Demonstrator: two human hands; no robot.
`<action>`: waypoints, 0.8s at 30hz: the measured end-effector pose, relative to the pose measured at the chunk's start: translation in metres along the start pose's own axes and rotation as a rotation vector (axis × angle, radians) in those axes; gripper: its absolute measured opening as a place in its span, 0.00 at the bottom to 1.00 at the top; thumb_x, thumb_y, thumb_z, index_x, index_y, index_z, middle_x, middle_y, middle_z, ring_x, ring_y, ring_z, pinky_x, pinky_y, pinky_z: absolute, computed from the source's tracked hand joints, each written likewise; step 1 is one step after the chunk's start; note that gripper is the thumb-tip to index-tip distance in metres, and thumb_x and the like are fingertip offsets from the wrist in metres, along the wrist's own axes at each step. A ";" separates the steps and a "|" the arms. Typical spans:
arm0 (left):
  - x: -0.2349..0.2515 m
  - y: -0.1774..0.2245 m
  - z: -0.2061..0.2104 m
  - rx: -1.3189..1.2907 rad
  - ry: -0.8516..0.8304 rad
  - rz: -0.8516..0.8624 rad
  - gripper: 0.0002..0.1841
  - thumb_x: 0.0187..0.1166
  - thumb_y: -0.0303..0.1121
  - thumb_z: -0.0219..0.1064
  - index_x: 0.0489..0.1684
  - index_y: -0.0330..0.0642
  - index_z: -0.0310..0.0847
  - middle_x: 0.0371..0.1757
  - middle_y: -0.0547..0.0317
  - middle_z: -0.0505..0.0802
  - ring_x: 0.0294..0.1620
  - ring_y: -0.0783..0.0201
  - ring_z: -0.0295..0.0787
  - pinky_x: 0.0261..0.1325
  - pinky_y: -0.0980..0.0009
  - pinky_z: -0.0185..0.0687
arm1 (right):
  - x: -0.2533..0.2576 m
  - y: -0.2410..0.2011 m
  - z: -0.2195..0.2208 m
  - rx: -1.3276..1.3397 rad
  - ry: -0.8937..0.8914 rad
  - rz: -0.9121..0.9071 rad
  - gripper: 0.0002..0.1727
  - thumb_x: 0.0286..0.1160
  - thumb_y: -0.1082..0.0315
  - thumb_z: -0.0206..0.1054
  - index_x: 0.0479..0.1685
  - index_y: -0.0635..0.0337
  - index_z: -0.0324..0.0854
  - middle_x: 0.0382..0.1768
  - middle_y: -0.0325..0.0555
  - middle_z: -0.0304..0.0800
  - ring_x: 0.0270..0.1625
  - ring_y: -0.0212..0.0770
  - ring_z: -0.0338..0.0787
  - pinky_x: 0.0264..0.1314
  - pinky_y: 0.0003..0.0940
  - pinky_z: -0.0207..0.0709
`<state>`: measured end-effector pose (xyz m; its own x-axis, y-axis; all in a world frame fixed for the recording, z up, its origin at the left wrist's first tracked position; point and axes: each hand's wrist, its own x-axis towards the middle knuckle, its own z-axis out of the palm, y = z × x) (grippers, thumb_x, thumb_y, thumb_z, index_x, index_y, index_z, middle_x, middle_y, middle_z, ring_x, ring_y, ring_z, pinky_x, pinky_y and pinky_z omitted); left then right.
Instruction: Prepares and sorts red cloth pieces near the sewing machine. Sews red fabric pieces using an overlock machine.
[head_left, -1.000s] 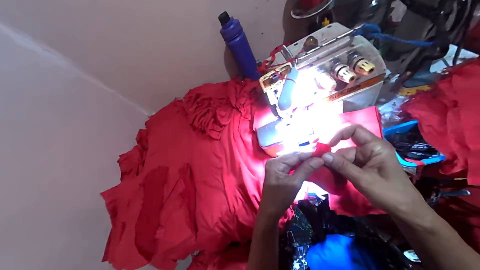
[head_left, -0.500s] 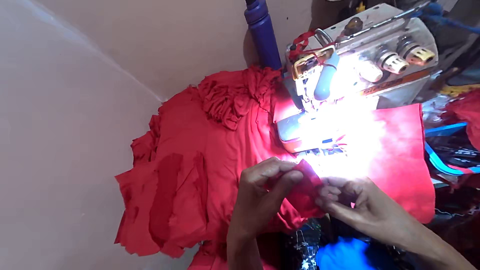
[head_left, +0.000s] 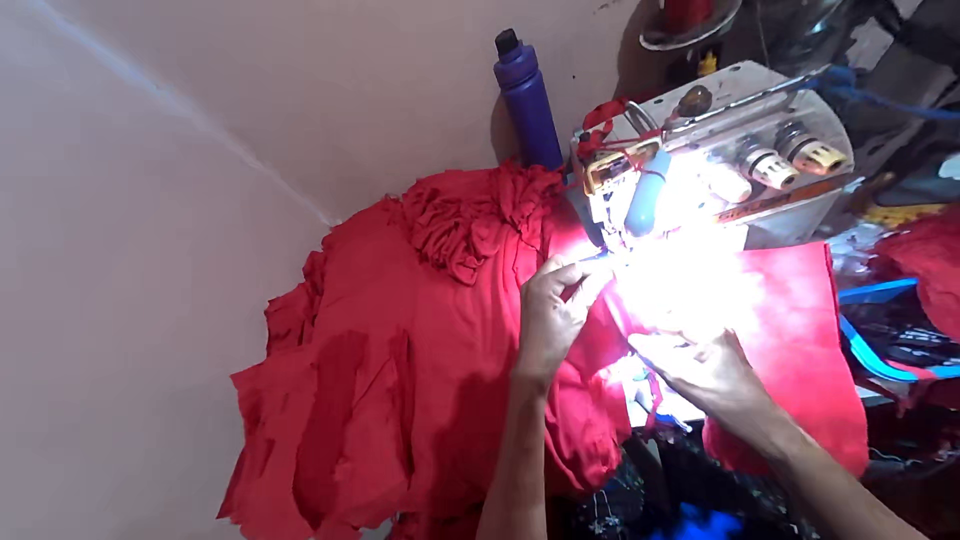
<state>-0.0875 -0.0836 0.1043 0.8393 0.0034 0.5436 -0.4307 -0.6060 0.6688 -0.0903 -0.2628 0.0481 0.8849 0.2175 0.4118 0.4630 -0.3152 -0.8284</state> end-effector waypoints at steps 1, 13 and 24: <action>0.003 -0.009 0.009 0.031 0.013 -0.029 0.03 0.75 0.25 0.73 0.35 0.35 0.90 0.36 0.56 0.89 0.35 0.70 0.83 0.40 0.74 0.78 | 0.007 0.002 0.001 -0.056 0.024 0.039 0.12 0.72 0.62 0.71 0.41 0.62 0.93 0.35 0.49 0.91 0.37 0.42 0.89 0.42 0.45 0.82; 0.004 0.019 -0.007 -0.218 -0.042 0.081 0.04 0.75 0.25 0.72 0.39 0.34 0.93 0.34 0.66 0.88 0.37 0.80 0.83 0.42 0.85 0.80 | 0.001 0.003 -0.003 0.465 -0.090 -0.073 0.08 0.67 0.65 0.75 0.41 0.57 0.90 0.36 0.25 0.92 0.41 0.13 0.88 0.47 0.11 0.83; 0.008 -0.001 0.007 -0.241 -0.082 -0.075 0.03 0.75 0.22 0.70 0.37 0.36 0.91 0.38 0.65 0.92 0.39 0.81 0.86 0.44 0.83 0.83 | 0.000 0.006 0.000 0.371 -0.117 0.158 0.10 0.69 0.59 0.73 0.38 0.56 0.89 0.30 0.23 0.88 0.33 0.11 0.84 0.37 0.10 0.78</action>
<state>-0.0777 -0.0881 0.1043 0.8917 -0.0290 0.4517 -0.4245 -0.3998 0.8124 -0.0876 -0.2648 0.0432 0.9221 0.3030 0.2407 0.2535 -0.0033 -0.9673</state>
